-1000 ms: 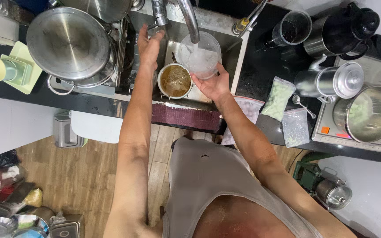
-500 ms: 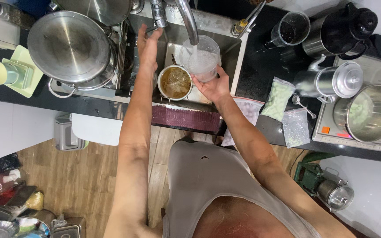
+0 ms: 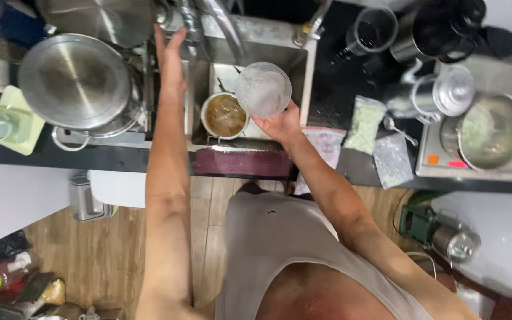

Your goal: The person retrieves sealed bags of chopped vegetables from a refrigerator and a countertainer, then pours the contents into a pot on a portable induction cooktop. They handle multiple bags of green and purple chopped vegetables and add water from a glass to the pot.

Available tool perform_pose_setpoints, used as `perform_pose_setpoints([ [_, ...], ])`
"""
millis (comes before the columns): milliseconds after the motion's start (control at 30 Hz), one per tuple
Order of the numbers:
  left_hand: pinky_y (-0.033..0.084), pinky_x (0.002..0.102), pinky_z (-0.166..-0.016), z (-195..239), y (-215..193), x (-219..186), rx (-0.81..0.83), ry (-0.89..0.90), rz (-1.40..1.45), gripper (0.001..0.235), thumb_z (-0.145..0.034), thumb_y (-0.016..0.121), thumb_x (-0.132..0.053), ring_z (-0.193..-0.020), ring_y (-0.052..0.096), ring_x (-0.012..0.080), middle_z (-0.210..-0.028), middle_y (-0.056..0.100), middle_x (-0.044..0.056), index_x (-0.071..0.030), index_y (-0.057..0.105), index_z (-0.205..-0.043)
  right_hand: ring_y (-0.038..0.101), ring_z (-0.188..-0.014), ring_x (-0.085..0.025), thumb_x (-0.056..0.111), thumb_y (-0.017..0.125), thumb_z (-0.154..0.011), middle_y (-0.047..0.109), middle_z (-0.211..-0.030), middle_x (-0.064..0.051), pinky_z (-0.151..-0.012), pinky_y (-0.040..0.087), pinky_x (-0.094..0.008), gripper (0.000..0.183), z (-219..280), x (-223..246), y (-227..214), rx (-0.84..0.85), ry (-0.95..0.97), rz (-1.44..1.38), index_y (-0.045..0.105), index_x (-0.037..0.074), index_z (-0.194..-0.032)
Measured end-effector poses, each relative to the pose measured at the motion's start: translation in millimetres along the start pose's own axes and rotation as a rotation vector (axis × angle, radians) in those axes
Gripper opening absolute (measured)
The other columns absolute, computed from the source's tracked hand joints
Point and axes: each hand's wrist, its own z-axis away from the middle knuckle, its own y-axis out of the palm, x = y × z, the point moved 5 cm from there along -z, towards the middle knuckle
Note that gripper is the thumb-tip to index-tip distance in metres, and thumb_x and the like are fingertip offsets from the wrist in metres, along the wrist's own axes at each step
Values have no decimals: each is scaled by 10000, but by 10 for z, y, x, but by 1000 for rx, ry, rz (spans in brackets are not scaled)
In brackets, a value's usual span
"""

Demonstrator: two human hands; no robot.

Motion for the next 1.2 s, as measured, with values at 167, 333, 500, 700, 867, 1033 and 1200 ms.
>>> perform_pose_setpoints([
  [167,283,443,-1246,383,116,656,41,23,135,931,-886,790,-314,-1550,341,323,-1647,350,219,-86,260,-1617,563,-1286,-350,506,411,-998,556,-1420,-146,-1036,481,-534,585,472,303,-289,-20,-98,44,517,95,-1401],
  [333,379,359,-1158,1441,624,1432,202,59,-98,608,-951,715,-213,-1412,512,257,-1502,570,143,-28,495,-1487,595,-1290,-351,538,441,-971,610,-1409,-172,-1061,509,-506,662,1421,766,-664,-7,-184,-25,544,60,-1418],
  [500,450,369,-1111,2611,1385,1724,466,303,-359,421,-945,753,-131,-1311,595,266,-1395,635,156,-34,630,-1337,595,-1297,-356,522,465,-1030,611,-1401,-158,-1081,528,-522,634,2445,1389,-1184,-41,-399,-185,531,30,-1423],
  [700,424,439,-1142,3384,1967,1714,586,513,-620,400,-884,777,-111,-1381,515,384,-1482,523,244,-37,682,-1265,622,-1207,-326,483,426,-990,615,-1373,-144,-945,571,-474,588,3600,2091,-1951,-139,-805,-141,495,97,-1429],
  [867,399,480,-1179,3492,1952,1688,492,583,-763,456,-894,775,-158,-1416,483,429,-1516,488,276,-20,657,-1312,628,-1103,-380,385,387,-1011,596,-1335,-237,-869,573,-475,564,4251,2633,-2874,-266,-951,-344,471,19,-1432],
  [1033,372,509,-1180,3572,1891,1693,416,525,-816,564,-891,775,-177,-1429,440,461,-1543,426,314,2,586,-1391,629,-1137,-371,379,418,-1003,599,-1325,-187,-892,582,-505,522,4613,3257,-3764,-326,-1085,-375,499,60,-1407],
  [1200,351,512,-1192,3601,1888,1769,369,459,-857,631,-896,772,-195,-1455,403,466,-1569,395,317,6,527,-1442,650,-1151,-351,419,496,-978,648,-1291,-130,-849,581,-506,509,4764,3896,-4358,-402,-1125,-256,559,75,-1348],
])
